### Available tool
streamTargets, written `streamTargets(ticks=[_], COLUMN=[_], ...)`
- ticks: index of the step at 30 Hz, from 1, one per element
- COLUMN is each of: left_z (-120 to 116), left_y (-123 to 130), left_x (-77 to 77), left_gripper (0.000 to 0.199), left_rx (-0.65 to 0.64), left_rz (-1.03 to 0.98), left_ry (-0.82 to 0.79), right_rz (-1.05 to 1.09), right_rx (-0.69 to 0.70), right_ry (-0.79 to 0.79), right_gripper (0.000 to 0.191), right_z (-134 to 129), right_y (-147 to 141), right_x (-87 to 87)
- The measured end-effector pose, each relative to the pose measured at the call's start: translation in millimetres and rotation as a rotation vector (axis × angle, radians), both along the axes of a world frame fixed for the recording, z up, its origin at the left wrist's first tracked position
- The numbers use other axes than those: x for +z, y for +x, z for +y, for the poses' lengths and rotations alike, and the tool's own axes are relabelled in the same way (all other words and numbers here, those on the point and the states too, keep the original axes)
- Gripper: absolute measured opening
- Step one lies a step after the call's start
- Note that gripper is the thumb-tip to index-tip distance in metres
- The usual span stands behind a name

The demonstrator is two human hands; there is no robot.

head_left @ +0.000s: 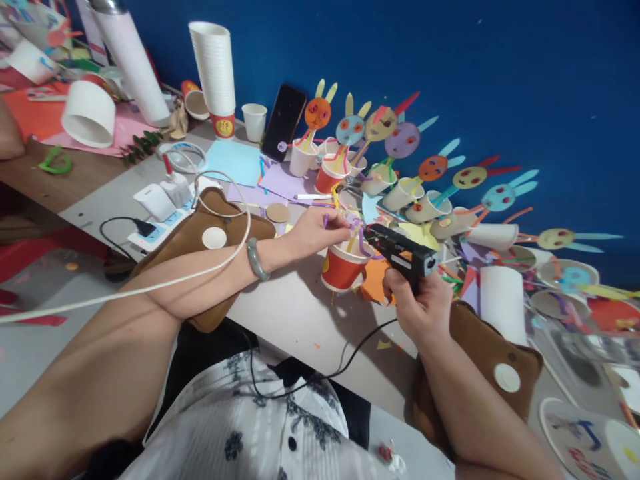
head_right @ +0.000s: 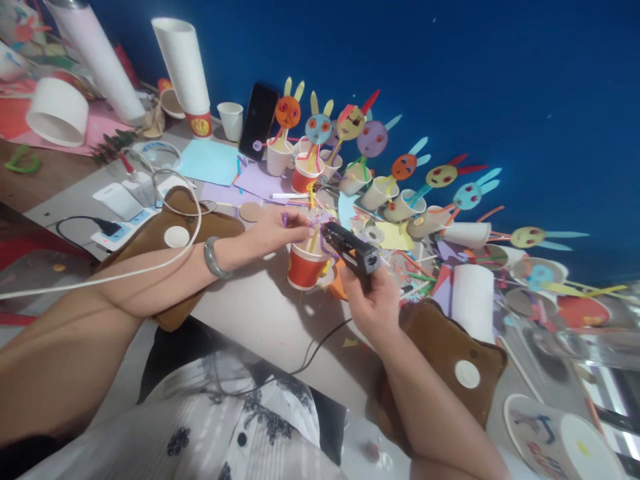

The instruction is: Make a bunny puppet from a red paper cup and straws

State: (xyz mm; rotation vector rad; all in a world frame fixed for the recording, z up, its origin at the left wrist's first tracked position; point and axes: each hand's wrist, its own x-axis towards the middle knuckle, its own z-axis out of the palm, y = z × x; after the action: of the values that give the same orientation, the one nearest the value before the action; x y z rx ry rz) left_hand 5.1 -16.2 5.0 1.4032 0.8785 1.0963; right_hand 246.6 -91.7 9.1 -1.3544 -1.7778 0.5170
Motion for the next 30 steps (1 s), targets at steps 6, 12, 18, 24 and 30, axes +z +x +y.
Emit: streamTargets(ticks=[6, 12, 18, 24, 30], left_z=[-0.8, -0.6, -2.2, -3.0, -2.7], left_y=[1.8, 1.1, 0.3, 0.0, 1.0], left_x=[0.2, -1.0, 1.2, 5.3, 4.6], left_gripper=[0.011, 0.01, 0.013, 0.017, 0.019], left_rx=[0.02, 0.01, -0.014, -0.004, 0.011], left_rz=[0.002, 0.002, -0.017, -0.003, -0.003], left_ry=[0.008, 0.007, -0.018, -0.029, -0.007], right_rz=[0.006, 0.048, 0.072, 0.088, 0.066], right_rx=[-0.01, 0.035, 0.05, 0.077, 0.069], right_ry=[-0.034, -0.067, -0.076, -0.098, -0.122], right_gripper=[0.05, 0.056, 0.054, 0.051, 0.054], right_z=[0.0, 0.8, 1.8, 2.9, 3.6], right_y=[0.9, 1.5, 0.6, 1.3, 1.7], right_x=[0.9, -1.5, -3.0, -6.0, -6.5])
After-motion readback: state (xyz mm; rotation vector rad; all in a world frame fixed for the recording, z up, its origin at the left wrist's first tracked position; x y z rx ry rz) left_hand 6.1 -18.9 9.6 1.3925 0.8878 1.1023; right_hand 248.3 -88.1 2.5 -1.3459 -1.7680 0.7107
